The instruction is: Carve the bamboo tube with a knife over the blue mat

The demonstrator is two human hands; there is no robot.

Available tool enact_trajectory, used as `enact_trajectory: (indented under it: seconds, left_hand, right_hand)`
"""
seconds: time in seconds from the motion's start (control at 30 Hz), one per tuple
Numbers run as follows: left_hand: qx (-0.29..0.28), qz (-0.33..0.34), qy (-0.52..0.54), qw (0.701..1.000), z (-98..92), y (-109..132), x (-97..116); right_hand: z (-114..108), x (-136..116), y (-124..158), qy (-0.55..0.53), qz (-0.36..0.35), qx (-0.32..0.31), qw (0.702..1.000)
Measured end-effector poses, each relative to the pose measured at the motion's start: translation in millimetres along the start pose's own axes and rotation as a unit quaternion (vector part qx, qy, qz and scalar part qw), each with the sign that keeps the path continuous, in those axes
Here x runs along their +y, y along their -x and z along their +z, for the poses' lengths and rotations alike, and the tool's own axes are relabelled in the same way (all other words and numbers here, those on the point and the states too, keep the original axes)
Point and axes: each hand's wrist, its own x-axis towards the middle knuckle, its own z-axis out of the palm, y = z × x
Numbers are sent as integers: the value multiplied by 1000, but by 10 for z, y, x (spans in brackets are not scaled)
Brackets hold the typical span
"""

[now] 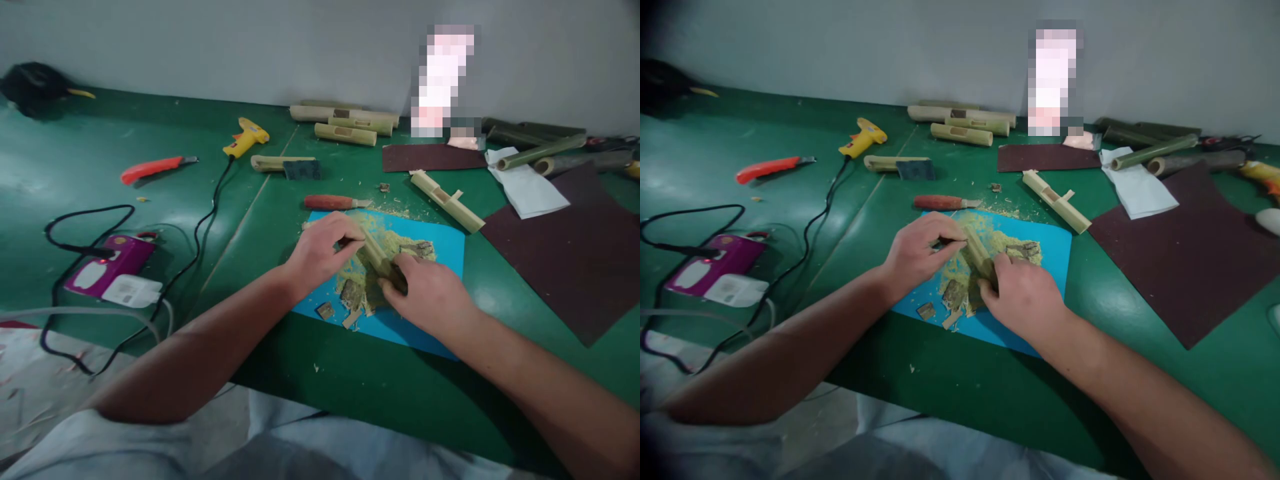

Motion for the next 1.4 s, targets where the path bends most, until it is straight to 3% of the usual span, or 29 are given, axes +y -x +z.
enact_trajectory:
  seconds: [0.4,0.67,0.93,1.23,1.4]
  left_hand:
    - [-44,-18,-32,998,20,-33,17]
    - [-29,5,-80,996,71,-47,-45]
    - [-49,-35,-106,993,61,-32,-94]
    - [-27,-14,-63,998,43,-42,-54]
    - [19,-82,-4,996,39,-26,-46]
  right_hand:
    - [64,161,-96,-18,-65,77,995]
    - [65,144,-98,-19,-25,76,997]
    - [44,128,-41,2,-87,66,994]
    - [140,113,-33,-8,-74,68,995]
    - [150,120,-43,-11,-77,73,994]
